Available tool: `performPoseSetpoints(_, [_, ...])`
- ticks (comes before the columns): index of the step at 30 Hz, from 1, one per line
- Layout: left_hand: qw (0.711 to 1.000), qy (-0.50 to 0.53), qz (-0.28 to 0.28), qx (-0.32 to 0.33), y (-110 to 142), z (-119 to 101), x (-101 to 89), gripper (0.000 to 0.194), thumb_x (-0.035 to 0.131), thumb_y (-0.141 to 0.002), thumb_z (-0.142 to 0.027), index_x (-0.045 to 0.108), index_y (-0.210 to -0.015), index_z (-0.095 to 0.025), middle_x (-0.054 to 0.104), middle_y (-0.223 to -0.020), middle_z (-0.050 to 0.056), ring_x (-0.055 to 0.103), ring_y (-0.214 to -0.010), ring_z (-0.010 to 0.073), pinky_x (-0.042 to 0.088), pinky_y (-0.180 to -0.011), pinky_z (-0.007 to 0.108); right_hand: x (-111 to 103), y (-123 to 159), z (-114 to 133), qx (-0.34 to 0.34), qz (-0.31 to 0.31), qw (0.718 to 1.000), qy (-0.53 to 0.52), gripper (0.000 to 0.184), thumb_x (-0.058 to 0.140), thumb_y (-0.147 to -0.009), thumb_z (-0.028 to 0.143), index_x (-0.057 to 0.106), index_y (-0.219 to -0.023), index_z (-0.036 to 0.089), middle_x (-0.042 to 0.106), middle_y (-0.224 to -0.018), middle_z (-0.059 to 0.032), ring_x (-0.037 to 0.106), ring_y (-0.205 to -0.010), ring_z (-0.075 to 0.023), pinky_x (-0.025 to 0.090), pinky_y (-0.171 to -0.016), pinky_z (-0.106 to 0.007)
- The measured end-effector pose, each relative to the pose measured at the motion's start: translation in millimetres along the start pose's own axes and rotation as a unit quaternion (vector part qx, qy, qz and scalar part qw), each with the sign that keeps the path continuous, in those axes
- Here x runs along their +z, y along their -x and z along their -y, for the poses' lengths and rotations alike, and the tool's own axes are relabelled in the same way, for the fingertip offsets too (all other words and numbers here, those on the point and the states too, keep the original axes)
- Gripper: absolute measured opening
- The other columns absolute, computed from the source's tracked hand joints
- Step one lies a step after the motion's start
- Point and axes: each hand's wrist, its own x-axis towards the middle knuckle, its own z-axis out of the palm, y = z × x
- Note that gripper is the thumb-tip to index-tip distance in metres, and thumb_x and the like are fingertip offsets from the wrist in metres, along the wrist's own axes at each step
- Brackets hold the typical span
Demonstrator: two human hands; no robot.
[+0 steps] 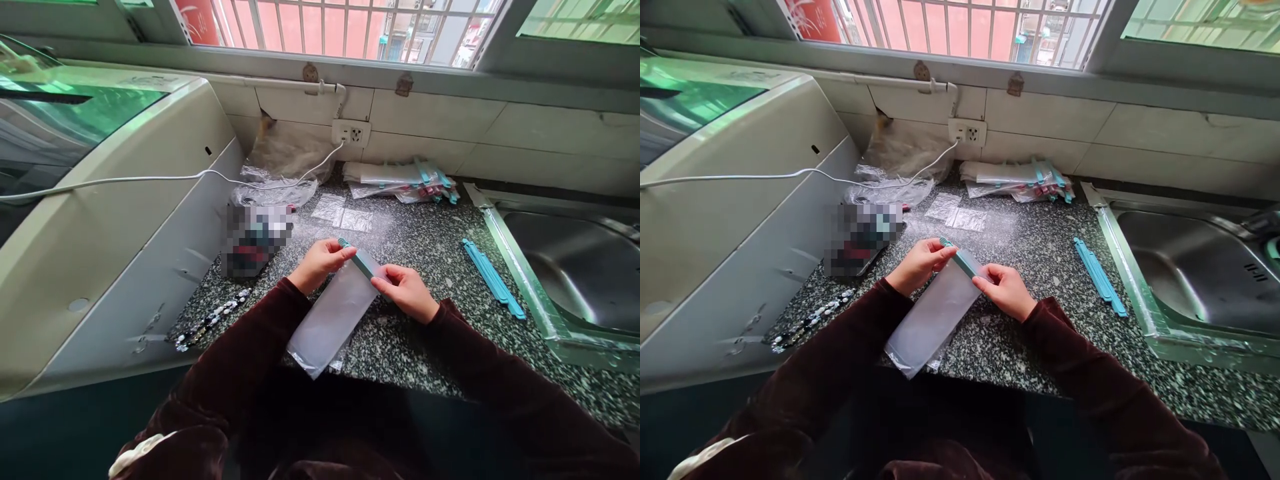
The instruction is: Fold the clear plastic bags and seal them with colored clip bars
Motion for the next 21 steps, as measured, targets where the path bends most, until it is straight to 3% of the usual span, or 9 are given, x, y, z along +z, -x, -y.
performPoseSetpoints(21, [0.999, 0.019, -0.022, 0.022, 1.6, -2.1, 5.8, 0.041, 0.071, -0.060, -0.044, 0.045, -0.050, -0.014, 0.033, -0.045, -0.008, 0.025, -0.043, 0.0032, 0.017, -0.043, 0.020, -4.9, -1.0, 0.9, -0.001, -0.039, 0.999, -0.012, 0.028, 0.059, -0.068, 0.045, 0.054, -0.064, 0.018, 0.045, -0.057, 0.0015, 0.040, -0.055, -0.0117, 0.033, -0.051, -0.025])
